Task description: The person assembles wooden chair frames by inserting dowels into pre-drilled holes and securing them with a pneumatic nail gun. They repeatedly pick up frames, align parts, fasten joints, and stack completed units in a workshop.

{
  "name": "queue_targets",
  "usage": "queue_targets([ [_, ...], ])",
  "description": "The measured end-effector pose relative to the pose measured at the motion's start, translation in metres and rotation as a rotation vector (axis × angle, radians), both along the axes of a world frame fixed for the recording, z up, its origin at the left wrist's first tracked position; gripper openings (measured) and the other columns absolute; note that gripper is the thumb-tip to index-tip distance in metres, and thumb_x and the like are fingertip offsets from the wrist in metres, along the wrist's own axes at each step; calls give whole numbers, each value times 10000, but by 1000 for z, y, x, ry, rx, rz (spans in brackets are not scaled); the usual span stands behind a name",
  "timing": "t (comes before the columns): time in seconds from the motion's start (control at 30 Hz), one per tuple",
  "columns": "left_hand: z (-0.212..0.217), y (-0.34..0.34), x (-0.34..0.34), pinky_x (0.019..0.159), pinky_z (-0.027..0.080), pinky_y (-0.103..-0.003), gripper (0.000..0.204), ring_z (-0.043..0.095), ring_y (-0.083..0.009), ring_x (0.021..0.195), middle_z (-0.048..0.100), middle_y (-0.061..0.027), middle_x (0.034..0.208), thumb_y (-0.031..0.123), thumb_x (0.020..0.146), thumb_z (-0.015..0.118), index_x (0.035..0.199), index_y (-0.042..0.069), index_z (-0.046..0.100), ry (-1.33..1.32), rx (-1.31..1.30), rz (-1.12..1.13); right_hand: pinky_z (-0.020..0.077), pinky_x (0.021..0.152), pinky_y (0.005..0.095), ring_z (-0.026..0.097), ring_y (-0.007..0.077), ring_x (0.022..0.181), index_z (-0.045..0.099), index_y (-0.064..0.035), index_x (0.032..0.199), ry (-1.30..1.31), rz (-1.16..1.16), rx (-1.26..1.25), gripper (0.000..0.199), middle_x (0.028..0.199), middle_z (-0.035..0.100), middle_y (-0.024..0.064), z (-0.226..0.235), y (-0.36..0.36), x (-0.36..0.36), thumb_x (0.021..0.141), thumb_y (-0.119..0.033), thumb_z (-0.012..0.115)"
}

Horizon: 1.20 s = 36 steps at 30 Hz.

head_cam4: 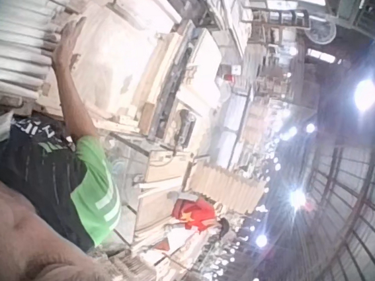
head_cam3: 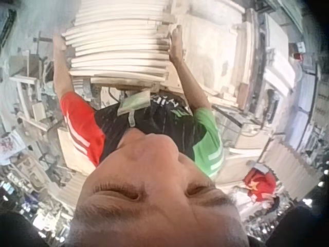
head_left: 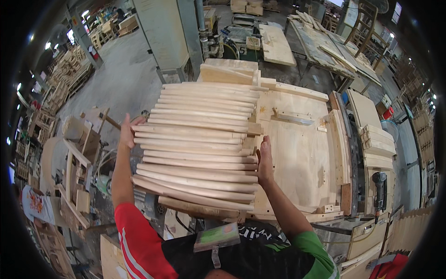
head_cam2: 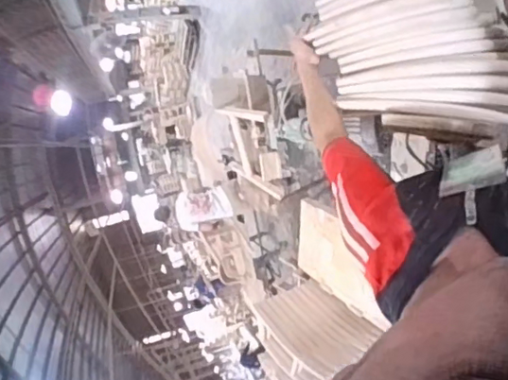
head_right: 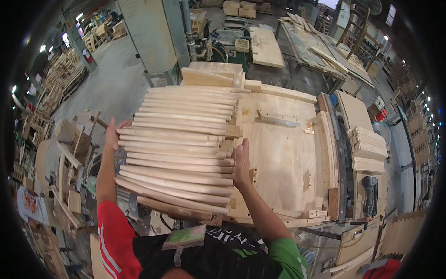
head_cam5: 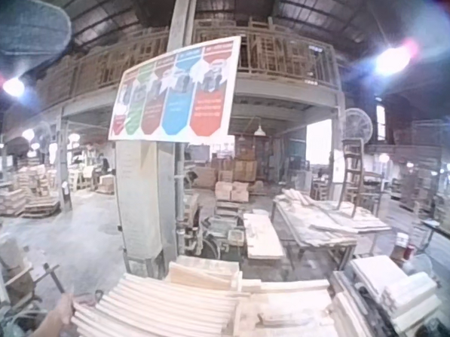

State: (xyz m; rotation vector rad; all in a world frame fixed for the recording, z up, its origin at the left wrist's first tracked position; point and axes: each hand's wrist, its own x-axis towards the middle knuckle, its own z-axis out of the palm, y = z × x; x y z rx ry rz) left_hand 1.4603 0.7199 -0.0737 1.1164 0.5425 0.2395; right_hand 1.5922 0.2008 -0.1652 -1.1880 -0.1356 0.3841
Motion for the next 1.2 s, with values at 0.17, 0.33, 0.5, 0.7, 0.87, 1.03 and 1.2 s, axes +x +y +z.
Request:
queue_targets([
  [0.17,-3,-18,17,1032,544,-383,752,674,-217,1163,690,-103,1346,607,1123,363,1573,16,485,35,87,-195,176,1313,429,138,259,1636,70,-52,1717,-75,55,-62,777,1778,126,142,7,6,2,1151,-493,368],
  [0.33,-16,-48,19,1132,483,-381,791,600,-239,1343,577,-144,1540,605,1111,422,1628,6,400,62,1,-191,208,1304,424,188,251,1619,74,-36,1712,-144,61,-102,776,1762,161,151,4,1,0,1154,-492,360],
  [0.5,-20,-26,38,1041,498,-370,1037,621,-247,1217,616,-162,1429,823,1016,359,1631,-12,363,271,63,-171,226,1298,425,214,252,1612,85,-22,1709,-201,-106,-131,784,1755,183,171,4,-7,18,1153,-503,359],
  [0.7,-28,29,119,892,514,-334,1065,605,-206,993,605,-160,1408,822,1016,350,1653,-31,291,178,121,79,126,1328,423,57,292,1662,84,-7,1707,12,-107,97,824,1796,57,184,28,0,103,1141,-529,378],
  [0.87,-23,49,158,800,545,-349,804,572,-170,847,684,-65,1153,699,1085,352,1457,9,527,-361,-604,-886,117,1330,402,116,298,1654,107,-3,1704,-50,42,-98,792,1788,121,178,47,24,98,1149,-509,358],
  [1.03,-44,-8,176,866,561,-359,688,639,-171,948,684,-32,1094,634,1120,331,1325,40,611,-49,-19,-236,133,1325,381,160,297,1644,148,-9,1703,-87,-47,-188,745,1782,164,165,46,18,90,1158,-476,347],
  [1.2,-38,-37,185,839,547,-348,699,639,-174,932,686,-42,1058,662,1105,356,1332,54,615,143,68,-132,170,1312,361,215,294,1629,191,-21,1702,-33,-60,-16,723,1777,201,152,47,18,94,1157,-467,355],
])
